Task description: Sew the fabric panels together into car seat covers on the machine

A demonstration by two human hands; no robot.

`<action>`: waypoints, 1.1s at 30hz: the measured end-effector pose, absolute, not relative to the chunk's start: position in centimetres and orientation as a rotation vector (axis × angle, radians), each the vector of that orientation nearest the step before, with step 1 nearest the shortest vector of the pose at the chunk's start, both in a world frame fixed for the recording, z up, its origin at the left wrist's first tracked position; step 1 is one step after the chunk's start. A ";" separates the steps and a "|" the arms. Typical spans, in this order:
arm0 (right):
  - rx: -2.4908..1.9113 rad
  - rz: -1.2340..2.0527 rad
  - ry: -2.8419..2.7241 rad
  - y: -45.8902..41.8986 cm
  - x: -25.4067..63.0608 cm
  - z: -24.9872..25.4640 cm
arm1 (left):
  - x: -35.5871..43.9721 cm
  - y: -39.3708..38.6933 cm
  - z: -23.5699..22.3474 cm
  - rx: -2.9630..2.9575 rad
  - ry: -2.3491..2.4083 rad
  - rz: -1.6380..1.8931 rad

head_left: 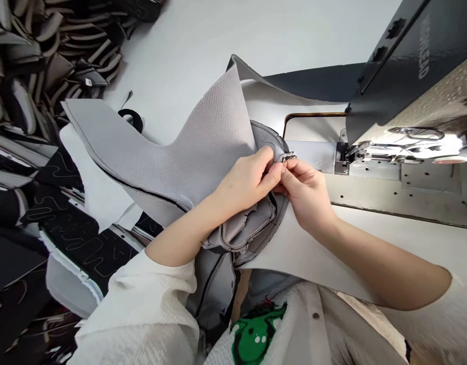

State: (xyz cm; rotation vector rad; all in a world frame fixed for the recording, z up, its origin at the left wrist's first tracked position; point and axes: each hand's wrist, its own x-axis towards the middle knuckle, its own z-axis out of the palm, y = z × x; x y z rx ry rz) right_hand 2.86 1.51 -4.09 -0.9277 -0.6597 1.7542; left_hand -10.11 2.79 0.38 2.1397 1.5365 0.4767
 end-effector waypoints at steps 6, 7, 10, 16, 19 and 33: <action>-0.978 1.738 -0.689 1.5 2.8 -4.2 | -10.4 2.8 0.5 2.225 1.507 0.457; -0.980 1.750 -0.685 1.5 2.9 -4.2 | -10.4 2.9 0.4 2.184 1.475 0.482; -0.958 1.800 -0.627 1.6 3.0 -4.2 | -10.5 3.3 0.4 1.962 1.364 0.551; -0.920 1.895 -0.531 1.8 3.3 -3.8 | -10.6 3.4 0.7 1.489 1.303 0.541; -0.931 1.905 -0.521 1.8 3.3 -3.6 | -10.7 3.3 0.7 1.418 1.293 0.555; -0.948 1.882 -0.531 1.7 3.2 -3.5 | -10.7 3.2 0.7 1.380 1.273 0.578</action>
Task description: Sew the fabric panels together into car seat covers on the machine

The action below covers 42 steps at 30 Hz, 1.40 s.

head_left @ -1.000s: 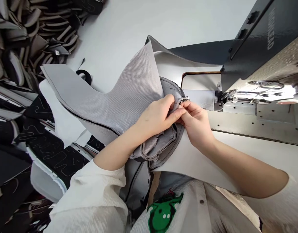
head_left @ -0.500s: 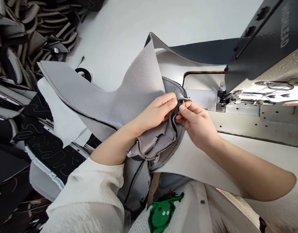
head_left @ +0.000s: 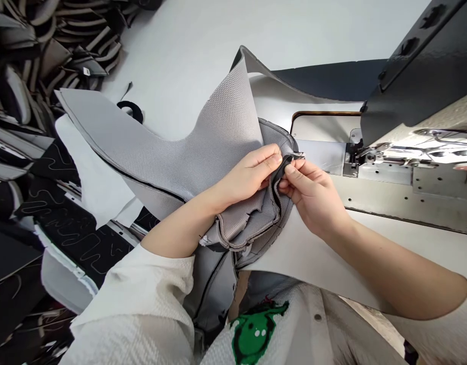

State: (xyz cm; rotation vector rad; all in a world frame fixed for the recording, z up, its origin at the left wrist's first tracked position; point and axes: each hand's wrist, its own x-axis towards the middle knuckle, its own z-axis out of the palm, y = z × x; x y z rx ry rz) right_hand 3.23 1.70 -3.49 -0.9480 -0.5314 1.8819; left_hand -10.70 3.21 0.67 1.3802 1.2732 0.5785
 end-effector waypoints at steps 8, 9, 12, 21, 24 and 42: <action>-0.959 1.823 -0.593 1.3 3.0 -3.6 | -10.8 3.0 -0.1 1.678 1.299 0.621; -0.959 1.788 -0.610 1.0 3.0 -3.5 | -10.8 2.8 -0.2 1.796 1.318 0.642; -0.969 1.698 -0.642 0.4 2.8 -3.2 | -10.8 2.1 -0.4 2.133 1.358 0.631; -0.995 1.694 -0.565 0.0 3.0 -2.8 | -10.7 1.0 -0.1 2.506 1.388 0.454; -0.958 1.736 -0.558 0.0 3.2 -3.2 | -10.6 0.9 -0.1 2.517 1.423 0.383; -0.995 1.750 -0.589 0.9 3.2 -3.6 | -10.1 2.1 -0.3 1.354 1.268 0.632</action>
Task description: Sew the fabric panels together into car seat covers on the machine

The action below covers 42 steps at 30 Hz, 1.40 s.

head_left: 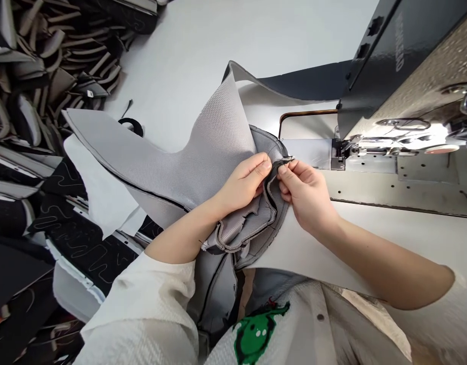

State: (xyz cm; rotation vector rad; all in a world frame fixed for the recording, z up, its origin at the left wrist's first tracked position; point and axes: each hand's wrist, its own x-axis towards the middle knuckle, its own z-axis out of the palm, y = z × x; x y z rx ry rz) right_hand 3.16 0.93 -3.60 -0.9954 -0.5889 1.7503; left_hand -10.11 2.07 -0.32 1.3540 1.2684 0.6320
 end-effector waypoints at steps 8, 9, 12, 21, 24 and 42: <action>-1.031 1.693 -0.632 0.8 3.0 -3.4 | -10.0 2.2 0.3 1.975 1.486 0.568; -1.031 1.667 -0.667 0.7 2.9 -3.4 | -9.8 2.2 0.7 2.113 1.558 0.532; -1.044 1.598 -0.744 0.6 2.6 -3.7 | -8.9 1.9 2.1 2.359 1.697 0.319; -1.083 1.685 -0.636 0.4 3.2 -3.6 | -9.0 3.6 1.6 1.989 1.552 0.504; -1.049 1.727 -0.591 0.5 3.5 -3.5 | -9.3 3.8 1.3 1.785 1.467 0.621; -0.893 1.669 -0.683 2.2 4.1 -5.3 | -12.3 -4.6 8.1 2.408 1.451 -0.163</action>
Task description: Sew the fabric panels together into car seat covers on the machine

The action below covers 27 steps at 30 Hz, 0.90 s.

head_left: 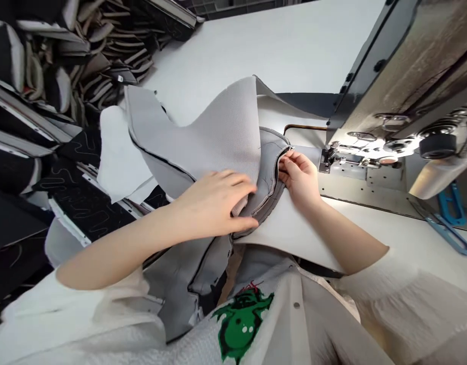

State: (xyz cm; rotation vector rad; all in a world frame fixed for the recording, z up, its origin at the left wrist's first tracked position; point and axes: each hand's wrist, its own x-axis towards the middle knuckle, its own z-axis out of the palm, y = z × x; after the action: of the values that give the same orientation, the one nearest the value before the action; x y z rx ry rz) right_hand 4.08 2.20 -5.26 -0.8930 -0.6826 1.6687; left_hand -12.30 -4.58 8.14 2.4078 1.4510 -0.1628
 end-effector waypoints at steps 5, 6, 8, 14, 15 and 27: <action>-0.931 1.493 -0.863 1.9 4.0 -5.8 | -15.2 -6.5 10.7 2.509 1.907 -0.270; -0.943 1.473 -0.876 1.8 4.0 -5.8 | -15.4 -6.7 10.8 2.540 1.871 -0.225; -0.969 1.457 -0.906 1.8 3.9 -5.9 | -15.2 -7.1 10.3 2.665 1.692 -0.188; -0.989 1.311 -1.110 1.3 4.3 -6.5 | -15.1 -6.0 9.6 2.876 1.660 -0.221; -0.989 1.249 -1.171 1.1 4.5 -6.5 | -15.9 -5.8 10.2 2.870 1.751 -0.146; -0.937 1.483 -1.537 -0.6 3.4 -6.6 | -29.5 -9.2 11.3 1.751 2.655 1.468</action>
State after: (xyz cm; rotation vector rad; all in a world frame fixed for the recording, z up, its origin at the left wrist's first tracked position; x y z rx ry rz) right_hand 3.44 -0.65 -6.57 -0.9370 -1.5367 1.4835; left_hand -29.54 -9.21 11.30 1.7515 2.6546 1.4682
